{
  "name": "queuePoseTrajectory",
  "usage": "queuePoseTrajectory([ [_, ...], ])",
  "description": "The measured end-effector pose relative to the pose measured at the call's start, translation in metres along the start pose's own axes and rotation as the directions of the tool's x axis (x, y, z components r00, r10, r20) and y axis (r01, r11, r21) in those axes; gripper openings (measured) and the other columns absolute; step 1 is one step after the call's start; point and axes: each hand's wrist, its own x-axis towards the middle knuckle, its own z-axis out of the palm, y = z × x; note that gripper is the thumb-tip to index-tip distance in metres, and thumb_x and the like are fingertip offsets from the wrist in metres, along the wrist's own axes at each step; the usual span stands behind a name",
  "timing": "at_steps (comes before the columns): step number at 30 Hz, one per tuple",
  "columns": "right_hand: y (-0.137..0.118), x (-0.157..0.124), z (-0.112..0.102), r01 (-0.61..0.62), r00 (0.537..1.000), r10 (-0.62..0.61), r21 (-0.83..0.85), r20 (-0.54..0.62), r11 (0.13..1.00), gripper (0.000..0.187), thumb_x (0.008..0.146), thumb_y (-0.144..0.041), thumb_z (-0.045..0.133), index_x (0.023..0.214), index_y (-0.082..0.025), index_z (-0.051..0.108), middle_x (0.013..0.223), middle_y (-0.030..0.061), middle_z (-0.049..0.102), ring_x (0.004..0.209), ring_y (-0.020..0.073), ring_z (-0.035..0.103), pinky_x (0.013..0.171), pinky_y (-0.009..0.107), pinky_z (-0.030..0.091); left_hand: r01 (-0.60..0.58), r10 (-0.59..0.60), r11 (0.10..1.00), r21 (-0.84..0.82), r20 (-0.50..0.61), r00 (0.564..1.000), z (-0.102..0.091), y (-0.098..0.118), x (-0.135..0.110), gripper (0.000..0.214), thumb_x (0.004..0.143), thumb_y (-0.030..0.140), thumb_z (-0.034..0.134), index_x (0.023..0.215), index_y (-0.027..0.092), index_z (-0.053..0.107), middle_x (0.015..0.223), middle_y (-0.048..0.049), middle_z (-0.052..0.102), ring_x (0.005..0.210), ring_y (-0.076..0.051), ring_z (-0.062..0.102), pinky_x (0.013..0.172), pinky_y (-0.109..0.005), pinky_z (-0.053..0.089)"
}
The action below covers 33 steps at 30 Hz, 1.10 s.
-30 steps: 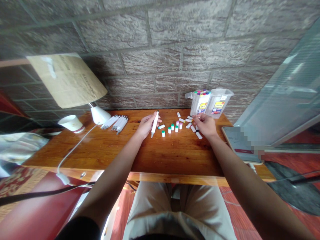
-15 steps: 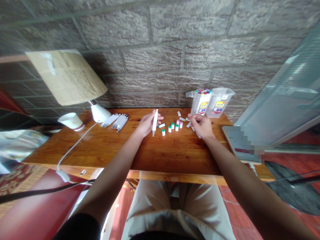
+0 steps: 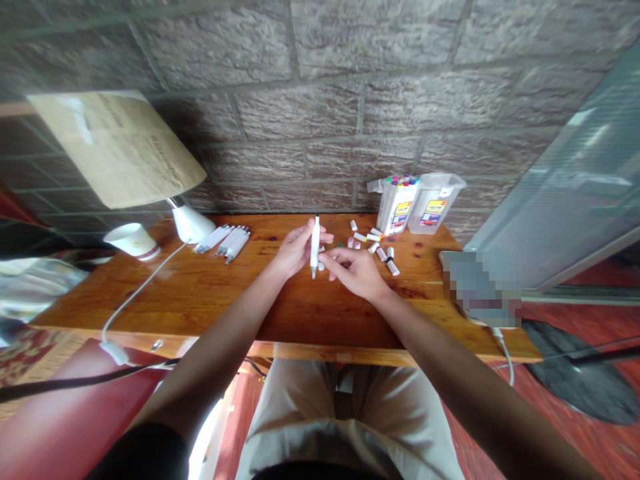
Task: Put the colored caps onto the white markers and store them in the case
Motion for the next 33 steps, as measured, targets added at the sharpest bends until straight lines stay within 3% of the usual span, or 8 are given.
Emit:
queuePoseTrajectory([
  [6,0.008,-0.001,-0.001,-0.037,0.998,0.035,0.048,0.044,0.998,0.050,0.089,-0.063,0.062,0.065,-0.019,0.065,0.053,-0.0011,0.061,0.048,0.0096,0.050,0.052,0.024,0.038,0.024,-0.027,0.999,0.037,0.085,0.996,0.009,-0.010,-0.004,0.054,0.071,0.063,0.081,0.086,0.012,0.070,0.078,-0.0095,0.079,0.070,-0.021,0.075,0.062,-0.027,0.056],
  [11,0.011,-0.001,-0.001,-0.086,0.991,0.076,0.080,0.114,0.993,0.047,0.087,-0.064,0.063,0.079,-0.018,0.071,0.055,-0.0016,0.062,0.048,0.0104,0.053,0.052,0.024,0.039,0.036,-0.044,0.996,0.078,0.098,0.994,0.008,-0.013,-0.003,0.054,0.071,0.063,0.082,0.082,0.011,0.069,0.074,-0.0094,0.078,0.070,-0.021,0.075,0.057,-0.025,0.054],
  [15,0.011,0.000,-0.001,-0.125,0.992,0.122,0.096,0.039,0.987,0.047,0.085,-0.064,0.064,0.085,-0.017,0.072,0.054,-0.0026,0.060,0.045,0.0093,0.050,0.049,0.024,0.037,0.035,-0.041,0.998,0.055,0.098,0.994,0.008,-0.012,-0.003,0.051,0.074,0.060,0.080,0.084,0.011,0.069,0.072,-0.0076,0.077,0.065,-0.019,0.074,0.053,-0.023,0.053],
  [20,0.012,0.001,-0.001,-0.193,0.980,0.184,0.144,0.074,0.971,0.048,0.082,-0.062,0.067,0.101,-0.018,0.074,0.054,-0.0051,0.059,0.039,0.0073,0.044,0.041,0.023,0.031,0.030,-0.033,0.999,0.035,0.100,0.994,0.011,-0.013,-0.004,0.052,0.070,0.060,0.084,0.083,0.012,0.069,0.079,-0.0095,0.078,0.084,-0.024,0.077,0.067,-0.027,0.058],
  [25,0.011,0.003,-0.002,-0.238,0.968,0.216,0.209,0.125,0.948,0.044,0.078,-0.059,0.071,0.091,-0.018,0.072,0.054,-0.0056,0.058,0.039,0.0073,0.044,0.040,0.023,0.030,-0.014,0.003,0.997,0.070,0.160,0.987,0.013,-0.015,-0.003,0.060,0.064,0.066,0.084,0.088,0.012,0.070,0.082,-0.0088,0.078,0.079,-0.022,0.077,0.069,-0.028,0.058],
  [30,0.013,0.006,-0.010,-0.238,0.970,0.239,0.347,0.041,0.907,0.034,0.080,-0.051,0.072,0.072,-0.019,0.065,0.054,-0.0041,0.058,0.040,0.0063,0.040,0.040,0.023,0.027,-0.153,0.141,0.955,0.255,0.064,0.988,0.004,-0.017,0.003,0.060,0.074,0.073,0.072,0.087,0.014,0.070,0.080,-0.0081,0.078,0.074,-0.018,0.074,0.070,-0.026,0.056],
  [33,0.020,0.011,-0.017,-0.223,0.952,0.292,0.450,-0.090,0.865,0.032,0.080,-0.045,0.070,0.064,-0.020,0.059,0.051,-0.0046,0.053,0.039,0.0060,0.035,0.040,0.024,0.022,-0.242,0.267,0.840,0.486,0.018,0.964,-0.010,-0.017,0.008,0.060,0.078,0.075,0.066,0.082,0.015,0.070,0.074,-0.0068,0.076,0.065,-0.015,0.069,0.063,-0.024,0.052],
])
